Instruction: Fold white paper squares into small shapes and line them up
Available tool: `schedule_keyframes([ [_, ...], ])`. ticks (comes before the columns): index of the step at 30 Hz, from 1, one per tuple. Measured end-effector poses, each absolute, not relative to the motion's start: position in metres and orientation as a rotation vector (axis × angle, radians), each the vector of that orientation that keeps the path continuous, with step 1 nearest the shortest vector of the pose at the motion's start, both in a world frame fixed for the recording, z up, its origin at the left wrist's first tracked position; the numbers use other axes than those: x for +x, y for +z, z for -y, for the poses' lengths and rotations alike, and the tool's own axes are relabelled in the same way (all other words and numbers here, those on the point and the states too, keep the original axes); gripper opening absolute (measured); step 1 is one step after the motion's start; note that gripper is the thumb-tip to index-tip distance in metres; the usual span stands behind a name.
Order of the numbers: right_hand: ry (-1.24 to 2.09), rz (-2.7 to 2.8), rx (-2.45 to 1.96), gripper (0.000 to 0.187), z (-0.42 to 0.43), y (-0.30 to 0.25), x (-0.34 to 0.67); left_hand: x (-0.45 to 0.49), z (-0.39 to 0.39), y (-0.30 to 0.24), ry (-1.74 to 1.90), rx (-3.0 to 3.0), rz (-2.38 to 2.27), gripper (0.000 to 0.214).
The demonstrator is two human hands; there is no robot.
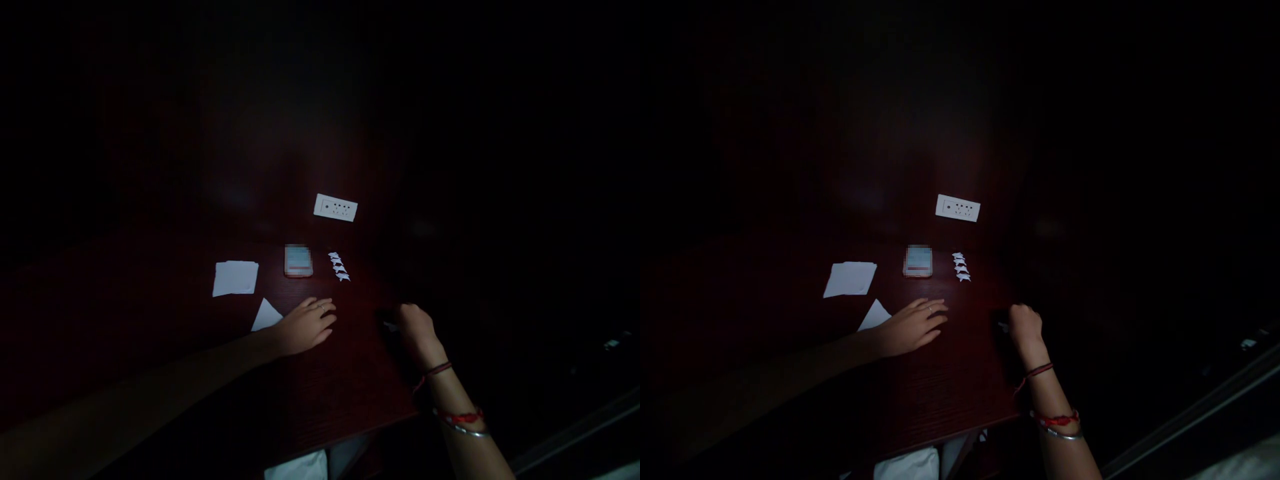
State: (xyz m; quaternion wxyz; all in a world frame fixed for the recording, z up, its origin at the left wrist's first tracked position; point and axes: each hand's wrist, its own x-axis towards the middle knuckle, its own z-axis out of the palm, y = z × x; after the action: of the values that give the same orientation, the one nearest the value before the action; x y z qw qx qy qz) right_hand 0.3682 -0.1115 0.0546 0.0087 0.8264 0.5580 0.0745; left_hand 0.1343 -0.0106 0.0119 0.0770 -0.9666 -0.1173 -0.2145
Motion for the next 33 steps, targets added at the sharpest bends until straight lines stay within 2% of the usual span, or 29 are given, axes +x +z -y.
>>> schedule_keyframes([
  [9, -0.180, -2.509, 1.853, 0.016, 0.045, 0.059, 0.259, 0.006, -0.022, 0.017, -0.511, -3.039, 0.609, 0.028],
  [15, -0.271, -3.041, 1.327, 0.039, 0.017, 0.052, 0.213, -0.017, -0.013, 0.020, -0.523, -3.057, 0.629, 0.031],
  [18, -0.299, -3.101, 1.252, 0.040, 0.016, 0.045, 0.200, -0.018, -0.017, 0.019, -0.507, -3.014, 0.610, 0.028],
  [23, -0.091, -3.164, 1.303, 0.028, 0.020, 0.034, 0.191, -0.021, -0.024, 0.017, -0.531, -2.950, 0.566, 0.024],
  [29, 0.084, -3.142, 1.273, 0.032, 0.026, 0.033, 0.193, -0.022, -0.023, 0.025, -0.504, -2.950, 0.443, 0.031],
  [33, 0.228, -3.113, 1.213, 0.029, 0.030, 0.035, 0.191, -0.020, -0.022, 0.023, -0.439, -2.880, 0.432, 0.024],
])
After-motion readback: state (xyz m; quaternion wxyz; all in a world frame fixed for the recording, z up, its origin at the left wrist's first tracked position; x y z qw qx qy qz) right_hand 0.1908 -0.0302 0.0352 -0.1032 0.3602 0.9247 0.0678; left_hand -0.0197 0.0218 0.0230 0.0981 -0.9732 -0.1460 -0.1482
